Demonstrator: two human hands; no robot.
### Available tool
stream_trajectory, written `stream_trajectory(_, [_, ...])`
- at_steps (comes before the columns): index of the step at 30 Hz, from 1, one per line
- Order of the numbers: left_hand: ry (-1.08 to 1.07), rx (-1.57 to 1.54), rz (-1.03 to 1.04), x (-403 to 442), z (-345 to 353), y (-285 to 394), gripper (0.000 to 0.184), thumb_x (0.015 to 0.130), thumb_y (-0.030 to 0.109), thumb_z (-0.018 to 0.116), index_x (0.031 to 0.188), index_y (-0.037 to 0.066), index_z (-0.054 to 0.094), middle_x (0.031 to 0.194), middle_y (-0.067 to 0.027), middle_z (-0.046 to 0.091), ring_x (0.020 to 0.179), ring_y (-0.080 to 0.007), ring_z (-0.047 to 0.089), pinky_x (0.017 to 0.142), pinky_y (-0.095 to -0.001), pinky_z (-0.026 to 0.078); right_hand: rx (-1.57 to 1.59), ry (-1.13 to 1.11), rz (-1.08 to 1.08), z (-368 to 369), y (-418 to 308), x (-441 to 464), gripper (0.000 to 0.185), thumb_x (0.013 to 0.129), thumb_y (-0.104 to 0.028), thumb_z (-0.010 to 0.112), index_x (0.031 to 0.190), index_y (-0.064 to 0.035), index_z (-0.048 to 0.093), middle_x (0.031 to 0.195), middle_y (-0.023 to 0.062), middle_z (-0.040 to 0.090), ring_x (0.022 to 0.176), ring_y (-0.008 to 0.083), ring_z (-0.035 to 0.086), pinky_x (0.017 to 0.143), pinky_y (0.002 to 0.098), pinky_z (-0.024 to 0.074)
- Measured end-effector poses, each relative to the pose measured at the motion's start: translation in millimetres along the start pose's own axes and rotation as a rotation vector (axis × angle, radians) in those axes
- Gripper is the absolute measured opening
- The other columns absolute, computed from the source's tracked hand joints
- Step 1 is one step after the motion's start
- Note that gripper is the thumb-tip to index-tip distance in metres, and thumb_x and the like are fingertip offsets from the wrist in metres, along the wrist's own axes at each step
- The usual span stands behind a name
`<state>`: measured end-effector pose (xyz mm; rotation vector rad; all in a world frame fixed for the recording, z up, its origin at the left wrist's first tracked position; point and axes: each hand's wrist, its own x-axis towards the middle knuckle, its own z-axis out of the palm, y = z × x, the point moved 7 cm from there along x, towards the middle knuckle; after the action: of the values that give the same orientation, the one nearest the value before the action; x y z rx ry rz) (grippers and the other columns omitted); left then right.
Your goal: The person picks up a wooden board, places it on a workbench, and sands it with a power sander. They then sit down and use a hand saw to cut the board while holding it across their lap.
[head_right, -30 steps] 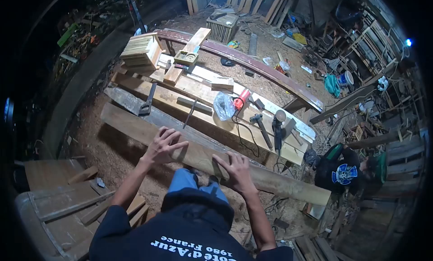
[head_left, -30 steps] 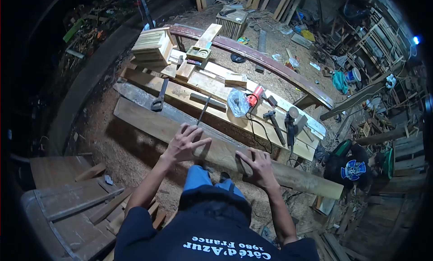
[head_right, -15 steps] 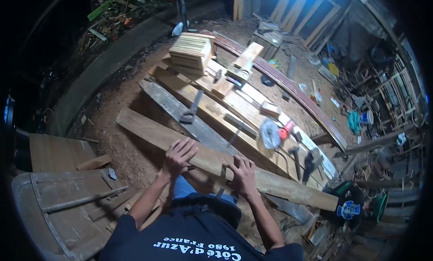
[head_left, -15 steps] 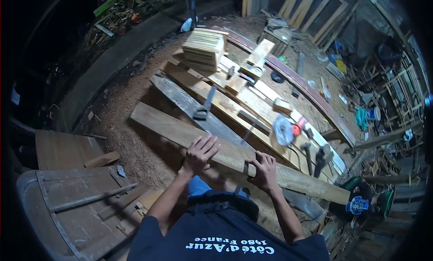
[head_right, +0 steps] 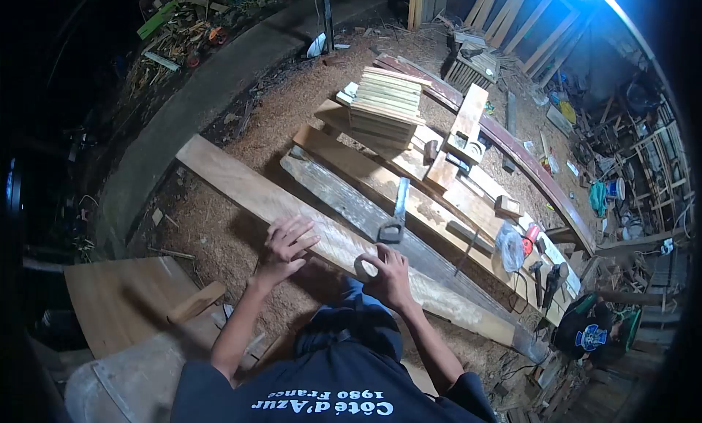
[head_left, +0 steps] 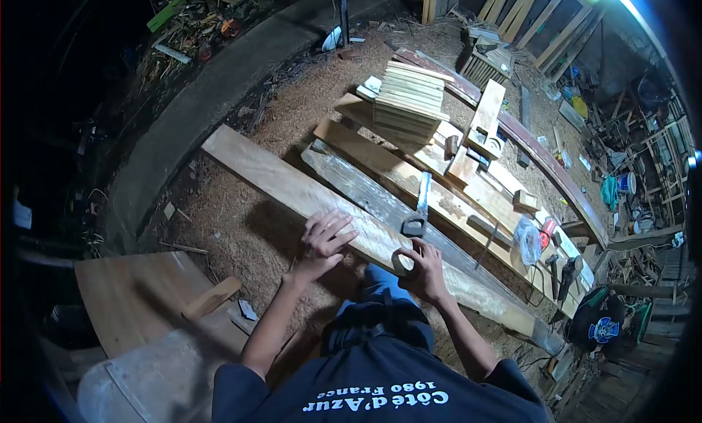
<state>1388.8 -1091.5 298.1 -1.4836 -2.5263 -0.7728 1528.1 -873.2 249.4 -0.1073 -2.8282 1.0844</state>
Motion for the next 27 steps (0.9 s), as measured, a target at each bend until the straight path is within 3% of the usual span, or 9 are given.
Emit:
stream_trajectory(9, [-0.087,0.090,-0.077,95.6,-31.3,-225.1,0.087,0.065,0.011,0.089,0.146,0.024,0.063,0.159,-0.0070,0.050,0.150,-0.0303,0.042,0.126,-0.0489,0.030,-0.169,0.213,0.043,98.7,-31.9,219.0,0.079,0.063,-0.010,0.079,0.138,-0.0289,0.068,0.135,0.0199,0.060,0.121,0.0384,0.058,0.101,0.0505,0.0418])
stream_trajectory(11, [-0.139,0.080,-0.122,116.5,-30.8,-277.5,0.084,0.067,0.008,0.088,0.145,0.026,0.064,0.162,-0.0069,0.047,0.151,-0.0290,0.041,0.125,-0.0498,0.030,-0.165,0.257,0.095,128.7,-29.5,273.2,0.073,0.066,-0.010,0.080,0.137,-0.0259,0.069,0.132,0.0195,0.061,0.120,0.0377,0.059,0.100,0.0520,0.0421])
stream_trajectory(14, [-0.154,0.114,-0.012,133.3,-3.8,-373.1,0.064,0.072,0.005,0.079,0.131,0.031,0.075,0.154,-0.0056,0.059,0.149,-0.0292,0.045,0.121,-0.0509,0.030,-0.061,0.329,0.196,159.7,-34.8,353.0,0.048,0.073,-0.017,0.083,0.120,-0.0182,0.072,0.132,0.0174,0.062,0.120,0.0370,0.059,0.102,0.0530,0.0419])
stream_trajectory(15, [-0.183,0.097,-0.013,134.9,-8.1,-393.0,0.064,0.072,0.005,0.079,0.131,0.031,0.075,0.154,-0.0056,0.059,0.149,-0.0292,0.045,0.121,-0.0509,0.030,-0.087,0.310,0.196,156.6,-50.3,376.2,0.033,0.086,-0.014,0.078,0.118,-0.0154,0.070,0.123,0.0185,0.066,0.110,0.0364,0.063,0.097,0.0487,0.0439])
stream_trajectory(17, [-0.210,0.021,0.050,153.2,-15.5,-434.4,0.053,0.075,0.007,0.074,0.123,0.029,0.079,0.153,-0.0027,0.060,0.149,-0.0316,0.046,0.119,-0.0526,0.032,-0.077,0.332,0.205,175.9,-53.0,408.5,0.037,0.081,-0.015,0.081,0.117,-0.0155,0.070,0.127,0.0175,0.064,0.116,0.0366,0.062,0.101,0.0495,0.0425])
stream_trajectory(20, [-0.376,-0.021,0.148,186.7,-30.7,-480.2,0.059,0.077,0.017,0.079,0.134,0.033,0.073,0.162,-0.0039,0.051,0.153,-0.0324,0.040,0.124,-0.0571,0.026,-0.049,0.217,0.293,187.2,-69.8,463.4,0.050,0.071,-0.024,0.086,0.119,-0.0189,0.071,0.141,0.0186,0.058,0.128,0.0386,0.055,0.109,0.0538,0.0384])
stream_trajectory(23, [-0.534,-0.069,0.278,221.4,-23.3,-528.3,0.065,0.084,0.033,0.081,0.146,0.034,0.064,0.168,-0.0071,0.042,0.157,-0.0333,0.033,0.129,-0.0589,0.019,-0.163,0.245,0.348,210.5,-74.8,510.3,0.055,0.072,-0.026,0.086,0.125,-0.0243,0.072,0.139,0.0190,0.058,0.128,0.0378,0.055,0.110,0.0533,0.0381])
stream_trajectory(25, [-0.575,-0.296,0.239,250.4,-19.6,-585.6,0.061,0.090,0.043,0.076,0.148,0.031,0.062,0.167,-0.0099,0.042,0.157,-0.0332,0.033,0.129,-0.0563,0.022,-0.148,0.297,0.396,227.3,-74.1,549.9,0.058,0.074,-0.019,0.081,0.131,-0.0281,0.072,0.139,0.0184,0.059,0.128,0.0371,0.055,0.110,0.0526,0.0385])
stream_trajectory(27, [-0.496,-0.163,0.214,287.1,-10.6,-674.7,0.058,0.098,0.053,0.064,0.150,0.026,0.061,0.167,-0.0117,0.042,0.157,-0.0326,0.033,0.129,-0.0549,0.023,-0.202,0.392,0.441,250.7,-70.5,593.0,0.060,0.075,-0.016,0.079,0.134,-0.0267,0.071,0.139,0.0185,0.058,0.128,0.0370,0.055,0.109,0.0526,0.0386])
